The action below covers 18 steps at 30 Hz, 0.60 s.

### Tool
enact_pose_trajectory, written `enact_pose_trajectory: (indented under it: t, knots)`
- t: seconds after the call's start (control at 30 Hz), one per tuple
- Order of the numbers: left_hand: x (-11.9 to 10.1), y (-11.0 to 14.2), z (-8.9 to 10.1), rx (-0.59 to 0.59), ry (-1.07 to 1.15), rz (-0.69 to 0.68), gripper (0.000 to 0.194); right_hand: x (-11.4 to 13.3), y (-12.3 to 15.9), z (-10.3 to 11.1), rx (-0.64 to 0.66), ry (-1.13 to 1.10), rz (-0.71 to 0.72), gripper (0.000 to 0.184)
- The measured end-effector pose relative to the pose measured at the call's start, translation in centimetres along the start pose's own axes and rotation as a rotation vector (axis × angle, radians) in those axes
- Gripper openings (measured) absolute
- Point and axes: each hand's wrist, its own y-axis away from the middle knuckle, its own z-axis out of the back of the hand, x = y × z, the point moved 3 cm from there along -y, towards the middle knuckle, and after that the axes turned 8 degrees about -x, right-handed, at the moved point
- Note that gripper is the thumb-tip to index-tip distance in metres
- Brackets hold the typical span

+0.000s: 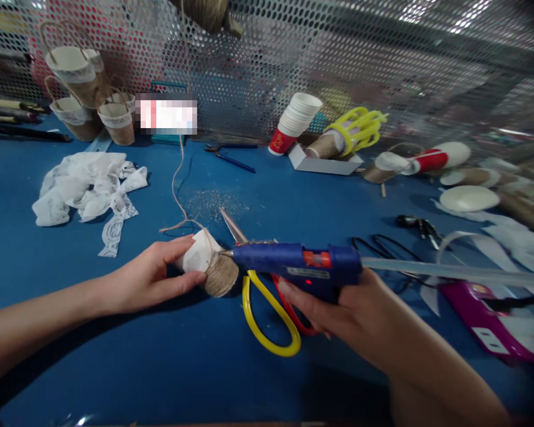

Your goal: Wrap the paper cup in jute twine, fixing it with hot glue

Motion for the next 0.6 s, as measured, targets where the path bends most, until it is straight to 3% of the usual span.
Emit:
enact_pose_trajectory:
  t: [0.3, 0.6]
  knots:
    - [-0.15, -0.11, 0.01, -0.002, -0.006, -0.017, 0.020, 0.70, 0.17, 0.01, 0.072, 0.048, 0.054, 0.035]
    - [-0.09, -0.07, -0.01, -0.003, -0.016, -0.004, 0.020, 0.54, 0.54, -0.04, 0.030, 0.130, 0.119, 0.038]
